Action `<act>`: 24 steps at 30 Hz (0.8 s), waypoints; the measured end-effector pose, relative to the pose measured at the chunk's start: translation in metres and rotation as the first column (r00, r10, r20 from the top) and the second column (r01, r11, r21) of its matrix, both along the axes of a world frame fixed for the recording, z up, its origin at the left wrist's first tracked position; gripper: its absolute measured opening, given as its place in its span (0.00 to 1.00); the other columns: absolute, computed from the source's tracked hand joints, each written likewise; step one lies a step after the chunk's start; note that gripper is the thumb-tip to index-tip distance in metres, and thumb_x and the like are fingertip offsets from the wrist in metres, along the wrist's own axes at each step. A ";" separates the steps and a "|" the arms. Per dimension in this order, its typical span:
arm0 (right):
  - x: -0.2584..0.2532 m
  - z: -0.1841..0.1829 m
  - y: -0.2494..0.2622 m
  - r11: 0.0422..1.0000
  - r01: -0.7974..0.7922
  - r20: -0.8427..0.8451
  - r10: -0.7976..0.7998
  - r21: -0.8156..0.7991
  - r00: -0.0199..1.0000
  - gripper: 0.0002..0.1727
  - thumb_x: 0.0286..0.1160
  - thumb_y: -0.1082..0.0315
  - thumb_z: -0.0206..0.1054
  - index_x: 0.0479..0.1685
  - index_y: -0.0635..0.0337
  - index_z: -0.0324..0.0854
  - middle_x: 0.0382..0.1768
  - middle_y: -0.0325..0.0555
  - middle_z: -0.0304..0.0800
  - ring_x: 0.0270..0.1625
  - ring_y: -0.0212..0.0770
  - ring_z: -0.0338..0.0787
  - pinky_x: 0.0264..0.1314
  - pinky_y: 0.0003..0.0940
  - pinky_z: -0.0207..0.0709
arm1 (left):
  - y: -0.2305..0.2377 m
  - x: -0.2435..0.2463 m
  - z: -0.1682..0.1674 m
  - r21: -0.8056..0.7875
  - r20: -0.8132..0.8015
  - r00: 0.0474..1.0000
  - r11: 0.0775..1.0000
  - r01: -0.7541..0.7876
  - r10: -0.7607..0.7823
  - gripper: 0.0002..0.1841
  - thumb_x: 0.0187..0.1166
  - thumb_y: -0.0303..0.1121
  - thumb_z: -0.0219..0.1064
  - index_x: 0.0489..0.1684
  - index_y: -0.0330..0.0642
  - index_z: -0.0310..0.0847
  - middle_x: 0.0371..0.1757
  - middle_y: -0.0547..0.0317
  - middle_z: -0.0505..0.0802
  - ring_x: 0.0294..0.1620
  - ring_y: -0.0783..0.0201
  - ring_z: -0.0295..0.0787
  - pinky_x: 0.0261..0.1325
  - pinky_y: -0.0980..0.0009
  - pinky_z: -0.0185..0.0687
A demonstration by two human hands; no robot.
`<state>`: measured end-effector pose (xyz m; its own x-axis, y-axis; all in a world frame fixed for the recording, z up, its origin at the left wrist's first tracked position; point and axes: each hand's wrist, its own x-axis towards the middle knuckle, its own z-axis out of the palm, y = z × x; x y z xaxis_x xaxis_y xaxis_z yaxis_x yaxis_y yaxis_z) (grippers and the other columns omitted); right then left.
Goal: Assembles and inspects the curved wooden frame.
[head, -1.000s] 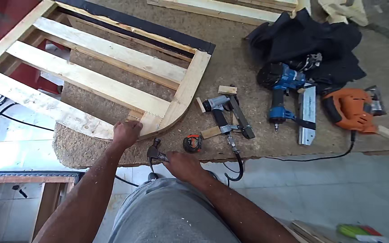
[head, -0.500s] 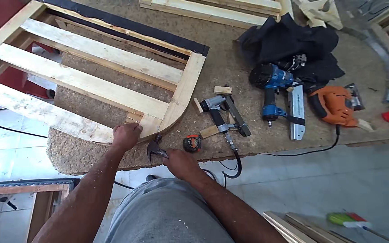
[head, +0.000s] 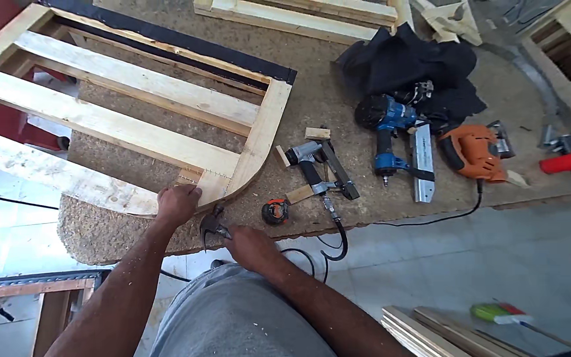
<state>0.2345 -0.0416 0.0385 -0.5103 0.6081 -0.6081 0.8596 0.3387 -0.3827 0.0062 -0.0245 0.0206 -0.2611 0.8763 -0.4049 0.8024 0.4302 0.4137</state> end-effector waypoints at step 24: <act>0.001 -0.005 0.001 0.997 0.069 -0.028 -0.069 -0.025 0.997 0.21 0.90 0.50 0.52 0.61 0.56 0.79 0.51 0.55 0.91 0.55 0.58 0.93 0.51 0.60 0.85 | 0.001 0.002 0.000 0.014 0.018 0.999 0.999 -0.046 0.046 0.22 0.93 0.50 0.52 0.56 0.50 0.92 0.49 0.52 0.96 0.61 0.49 0.89 0.81 0.36 0.61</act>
<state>0.2356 -0.0402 0.0339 -0.4853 0.6281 -0.6082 0.8690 0.2696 -0.4149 0.0082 -0.0236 0.0202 -0.2945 0.8691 -0.3973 0.7742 0.4607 0.4340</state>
